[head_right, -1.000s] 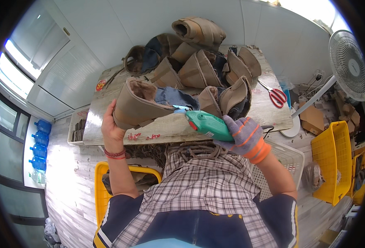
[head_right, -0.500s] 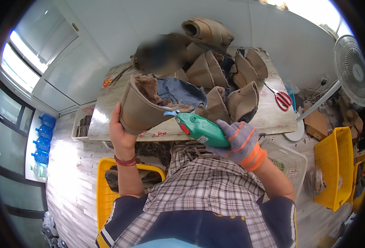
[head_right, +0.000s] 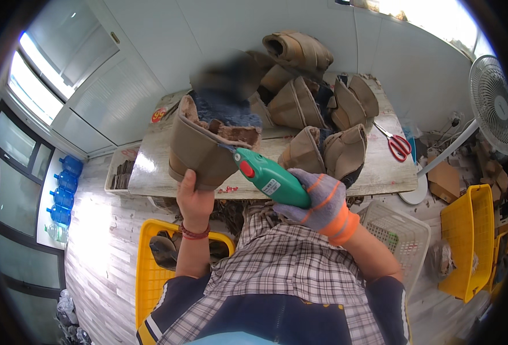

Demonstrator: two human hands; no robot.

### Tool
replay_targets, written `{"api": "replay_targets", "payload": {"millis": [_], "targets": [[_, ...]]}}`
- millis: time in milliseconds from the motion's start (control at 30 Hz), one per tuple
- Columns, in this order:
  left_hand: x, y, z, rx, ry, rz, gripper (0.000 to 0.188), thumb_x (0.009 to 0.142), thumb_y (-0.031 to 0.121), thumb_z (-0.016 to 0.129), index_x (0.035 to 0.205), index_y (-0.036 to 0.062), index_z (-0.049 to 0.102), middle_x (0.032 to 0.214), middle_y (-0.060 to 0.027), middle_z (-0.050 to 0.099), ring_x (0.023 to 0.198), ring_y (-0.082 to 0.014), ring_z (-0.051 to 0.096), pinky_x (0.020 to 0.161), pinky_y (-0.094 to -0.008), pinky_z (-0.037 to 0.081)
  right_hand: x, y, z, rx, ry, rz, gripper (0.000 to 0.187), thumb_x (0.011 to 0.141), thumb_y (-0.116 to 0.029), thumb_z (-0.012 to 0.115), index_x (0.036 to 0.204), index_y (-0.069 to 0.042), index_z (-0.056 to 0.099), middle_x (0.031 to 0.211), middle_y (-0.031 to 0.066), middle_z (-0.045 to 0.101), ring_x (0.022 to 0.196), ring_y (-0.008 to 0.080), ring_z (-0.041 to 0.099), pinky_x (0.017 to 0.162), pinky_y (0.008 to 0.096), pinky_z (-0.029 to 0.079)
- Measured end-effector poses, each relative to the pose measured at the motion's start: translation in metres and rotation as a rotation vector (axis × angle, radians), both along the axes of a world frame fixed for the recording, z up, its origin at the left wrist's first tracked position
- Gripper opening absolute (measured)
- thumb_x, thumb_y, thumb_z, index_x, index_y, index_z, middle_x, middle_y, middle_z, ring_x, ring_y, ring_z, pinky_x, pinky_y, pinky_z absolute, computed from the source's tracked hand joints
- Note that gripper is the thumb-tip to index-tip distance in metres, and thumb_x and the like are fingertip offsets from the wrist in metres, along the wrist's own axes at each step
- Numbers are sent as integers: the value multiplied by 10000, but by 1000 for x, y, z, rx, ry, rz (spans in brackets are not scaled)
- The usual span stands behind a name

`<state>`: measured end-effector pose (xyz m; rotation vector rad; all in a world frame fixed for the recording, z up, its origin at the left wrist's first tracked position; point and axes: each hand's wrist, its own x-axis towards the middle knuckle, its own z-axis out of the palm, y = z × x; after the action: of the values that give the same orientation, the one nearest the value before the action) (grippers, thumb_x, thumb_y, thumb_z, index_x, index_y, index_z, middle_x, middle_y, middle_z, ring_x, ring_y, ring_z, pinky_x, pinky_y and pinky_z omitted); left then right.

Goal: The person trims the edges of several shoes using a rotary cutting tool and scissors. They handle each shoe individually, rotating it to cut along the seams and remove excess material, then place the trimmed shoes into a yellow basket.

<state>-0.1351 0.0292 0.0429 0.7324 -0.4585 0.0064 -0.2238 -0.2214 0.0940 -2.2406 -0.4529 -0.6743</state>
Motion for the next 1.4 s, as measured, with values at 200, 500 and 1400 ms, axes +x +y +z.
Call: {"api": "replay_targets", "payload": {"millis": [200, 500, 1400], "targets": [[-1, -10, -21, 398, -202, 230, 356, 892, 27, 580, 1243, 38, 524, 1228, -88, 570, 1114, -226, 546, 949, -378, 435, 6, 2, 1, 71, 21, -6, 568, 649, -348, 827, 1062, -29, 601, 793, 142, 654, 665, 288, 652, 589, 332, 514], [9, -10, -23, 1203, -793, 584, 232, 829, 78, 652, 1053, 18, 651, 1072, -167, 627, 988, -344, 583, 866, -420, 442, 4, -3, 1, 134, 167, -83, 558, 689, -342, 812, 1080, -6, 599, 806, 147, 670, 694, 242, 673, 629, 313, 532], [80, -148, -122, 407, 663, -268, 321, 883, 225, 633, 1130, 21, 616, 1061, -68, 630, 939, -166, 576, 823, -329, 456, 3, -152, -120, 161, 213, -740, 518, 741, -422, 753, 1080, -59, 607, 796, 130, 676, 698, 236, 662, 633, 334, 510]]}}
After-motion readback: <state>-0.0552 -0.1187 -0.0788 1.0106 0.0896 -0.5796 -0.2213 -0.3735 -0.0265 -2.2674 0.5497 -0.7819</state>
